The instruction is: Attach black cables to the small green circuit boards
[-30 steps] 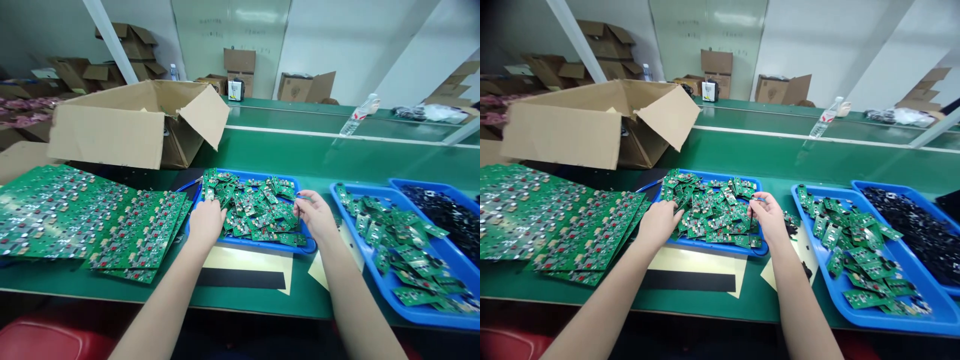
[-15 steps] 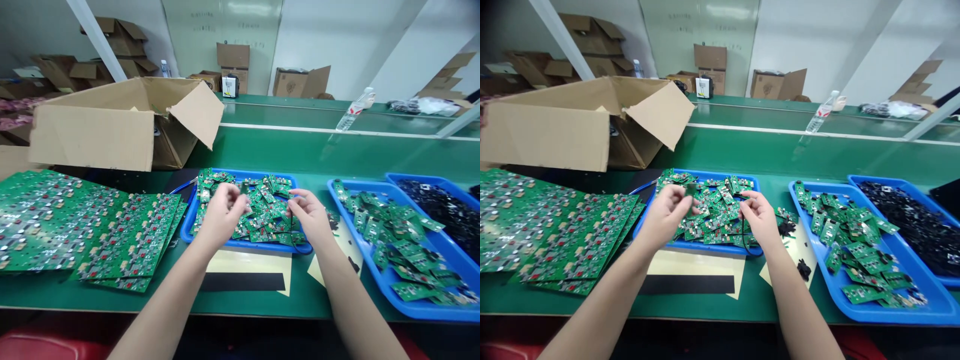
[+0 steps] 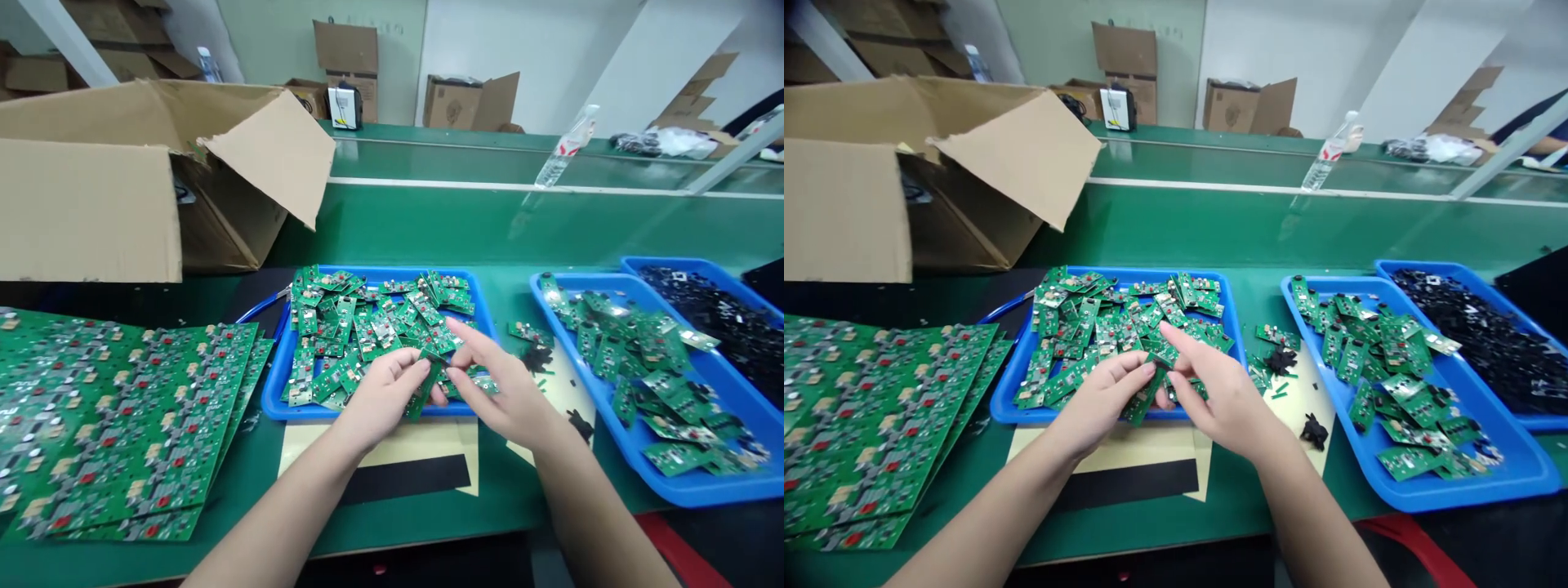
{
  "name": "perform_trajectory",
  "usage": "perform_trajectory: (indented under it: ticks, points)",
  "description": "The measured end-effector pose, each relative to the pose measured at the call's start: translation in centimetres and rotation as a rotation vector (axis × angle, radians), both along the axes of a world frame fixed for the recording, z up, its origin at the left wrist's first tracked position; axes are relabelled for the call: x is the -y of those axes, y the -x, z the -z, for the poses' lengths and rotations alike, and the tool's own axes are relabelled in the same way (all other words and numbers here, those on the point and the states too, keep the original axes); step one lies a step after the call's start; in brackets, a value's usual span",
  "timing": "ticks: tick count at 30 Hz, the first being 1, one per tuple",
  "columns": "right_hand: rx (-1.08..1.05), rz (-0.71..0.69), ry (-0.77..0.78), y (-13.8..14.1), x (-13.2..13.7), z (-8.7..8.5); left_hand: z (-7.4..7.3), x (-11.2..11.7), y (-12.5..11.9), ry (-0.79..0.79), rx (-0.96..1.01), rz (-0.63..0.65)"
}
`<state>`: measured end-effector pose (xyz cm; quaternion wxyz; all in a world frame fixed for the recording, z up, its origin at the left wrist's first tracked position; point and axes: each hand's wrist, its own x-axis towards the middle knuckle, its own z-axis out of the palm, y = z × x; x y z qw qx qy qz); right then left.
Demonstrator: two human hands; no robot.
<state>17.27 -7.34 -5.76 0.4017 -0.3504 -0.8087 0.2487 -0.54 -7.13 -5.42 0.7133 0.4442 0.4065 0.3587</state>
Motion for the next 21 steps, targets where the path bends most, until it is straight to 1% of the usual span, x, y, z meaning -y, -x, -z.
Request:
perform_trajectory:
  ticks: [2, 4, 9, 14, 21]
  points:
    - [0.088, 0.011, -0.100, 0.2, 0.0, 0.0, 0.2, -0.1, 0.0, -0.011, -0.042, 0.017]
    - [0.120, 0.006, -0.151, 0.5, 0.0, 0.0, 0.4, -0.1, -0.1, -0.008, -0.063, 0.033]
    - [0.150, -0.004, -0.170, 0.8, -0.1, 0.0, 0.4, -0.2, -0.2, -0.040, -0.089, 0.035]
    - [0.127, -0.015, -0.234, 1.0, -0.2, 0.3, 0.2, -0.1, -0.4, -0.056, -0.025, 0.024]
    - [0.094, 0.018, -0.245, 1.3, -0.4, 0.6, 0.5, 0.3, -1.1, -0.011, 0.087, -0.028]
